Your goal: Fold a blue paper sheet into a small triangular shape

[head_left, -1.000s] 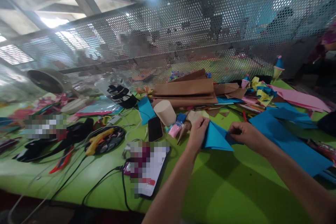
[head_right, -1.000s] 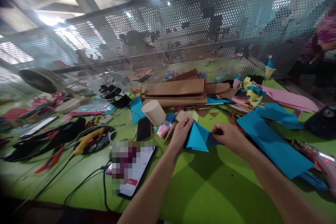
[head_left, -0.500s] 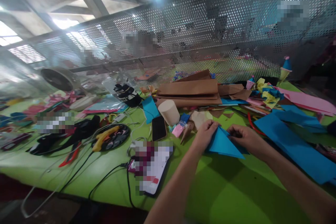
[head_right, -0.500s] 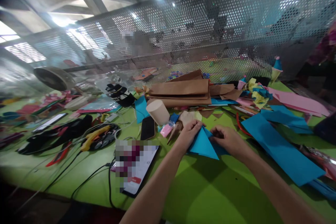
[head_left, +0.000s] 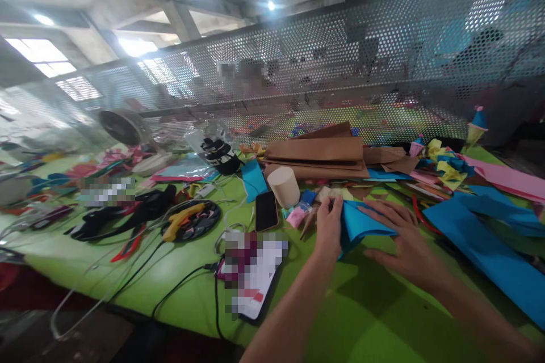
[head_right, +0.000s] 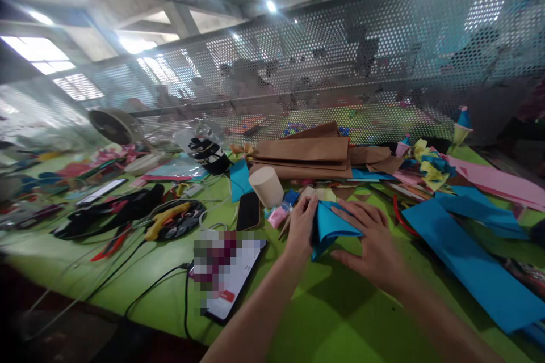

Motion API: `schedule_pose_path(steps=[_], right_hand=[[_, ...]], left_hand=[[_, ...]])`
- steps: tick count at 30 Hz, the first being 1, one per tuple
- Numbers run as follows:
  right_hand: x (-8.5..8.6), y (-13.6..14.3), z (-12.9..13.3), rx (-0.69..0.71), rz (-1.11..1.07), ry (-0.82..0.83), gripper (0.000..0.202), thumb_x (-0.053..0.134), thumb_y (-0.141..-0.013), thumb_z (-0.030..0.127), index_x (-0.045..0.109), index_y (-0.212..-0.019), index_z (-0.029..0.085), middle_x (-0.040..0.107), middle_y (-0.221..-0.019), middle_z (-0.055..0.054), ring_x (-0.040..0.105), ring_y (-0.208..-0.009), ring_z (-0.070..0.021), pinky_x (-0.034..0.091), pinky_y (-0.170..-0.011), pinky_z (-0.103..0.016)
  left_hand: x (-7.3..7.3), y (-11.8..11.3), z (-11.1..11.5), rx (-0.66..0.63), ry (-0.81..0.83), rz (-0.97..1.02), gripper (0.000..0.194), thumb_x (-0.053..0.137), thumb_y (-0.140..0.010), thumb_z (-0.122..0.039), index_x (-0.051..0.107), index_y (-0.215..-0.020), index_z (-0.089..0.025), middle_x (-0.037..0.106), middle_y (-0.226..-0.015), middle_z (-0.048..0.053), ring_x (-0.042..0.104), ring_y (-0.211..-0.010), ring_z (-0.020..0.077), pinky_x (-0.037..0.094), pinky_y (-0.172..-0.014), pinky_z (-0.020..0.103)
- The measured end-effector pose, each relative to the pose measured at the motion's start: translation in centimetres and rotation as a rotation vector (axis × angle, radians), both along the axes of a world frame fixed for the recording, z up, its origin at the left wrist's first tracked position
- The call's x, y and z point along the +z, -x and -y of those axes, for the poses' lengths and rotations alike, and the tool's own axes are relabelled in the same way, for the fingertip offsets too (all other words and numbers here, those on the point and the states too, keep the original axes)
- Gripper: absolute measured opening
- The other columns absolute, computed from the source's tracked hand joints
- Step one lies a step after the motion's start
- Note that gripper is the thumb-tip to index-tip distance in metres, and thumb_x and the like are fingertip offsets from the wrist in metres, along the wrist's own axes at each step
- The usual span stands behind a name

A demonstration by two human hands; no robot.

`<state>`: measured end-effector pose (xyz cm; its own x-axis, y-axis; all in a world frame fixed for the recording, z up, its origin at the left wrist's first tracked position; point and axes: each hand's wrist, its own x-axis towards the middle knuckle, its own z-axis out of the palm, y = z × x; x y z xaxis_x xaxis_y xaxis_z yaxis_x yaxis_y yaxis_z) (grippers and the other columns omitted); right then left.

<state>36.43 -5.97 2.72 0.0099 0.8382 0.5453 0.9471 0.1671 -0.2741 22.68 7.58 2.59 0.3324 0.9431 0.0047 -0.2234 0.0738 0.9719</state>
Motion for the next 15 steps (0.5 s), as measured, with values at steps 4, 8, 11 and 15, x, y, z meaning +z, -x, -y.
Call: schedule_pose_path(steps=[4, 8, 11, 15], right_hand=[[-0.5, 0.1, -0.1, -0.092, 0.097, -0.11, 0.072, 0.069, -0.092, 0.058, 0.045, -0.155, 0.033, 0.05, -0.161, -0.005, 0.033, -0.153, -0.0376, 0.021, -0.123, -0.064], [-0.9, -0.6, -0.1, -0.068, 0.165, -0.112, 0.054, 0.063, -0.098, 0.038, 0.05, -0.151, 0.037, 0.054, -0.158, 0.0, 0.035, -0.154, -0.0339, 0.018, -0.125, -0.064], [-0.9, -1.0, 0.0, -0.066, 0.151, -0.16, 0.053, 0.056, -0.102, 0.031, 0.047, -0.154, 0.036, 0.059, -0.154, -0.002, 0.041, -0.151, -0.0311, 0.022, -0.124, -0.062], [-0.5, -1.4, 0.3, -0.082, 0.145, -0.213, 0.054, 0.051, -0.106, 0.03, 0.041, -0.159, 0.035, 0.056, -0.157, -0.003, 0.042, -0.15, -0.0312, 0.025, -0.122, -0.059]], left_hand=[[0.1, -0.1, 0.5, 0.045, -0.001, 0.025, 0.05, 0.074, -0.08, -0.067, 0.058, -0.082, -0.02, 0.049, -0.074, -0.004, 0.045, -0.073, 0.0139, 0.038, -0.07, 0.025], [0.4, -0.2, 1.0, -0.04, 0.072, 0.078, 0.052, 0.08, -0.075, -0.067, 0.063, -0.083, -0.019, 0.052, -0.072, -0.004, 0.046, -0.071, 0.0138, 0.039, -0.067, 0.024], [0.9, -0.2, 1.3, -0.135, 0.122, 0.136, 0.053, 0.085, -0.07, -0.066, 0.071, -0.087, -0.018, 0.063, -0.078, 0.0, 0.055, -0.076, 0.0163, 0.044, -0.072, 0.026], [1.5, 0.1, 1.5, -0.349, 0.164, 0.221, 0.056, 0.088, -0.071, -0.062, 0.079, -0.103, -0.017, 0.074, -0.094, 0.008, 0.066, -0.091, 0.0233, 0.05, -0.087, 0.031]])
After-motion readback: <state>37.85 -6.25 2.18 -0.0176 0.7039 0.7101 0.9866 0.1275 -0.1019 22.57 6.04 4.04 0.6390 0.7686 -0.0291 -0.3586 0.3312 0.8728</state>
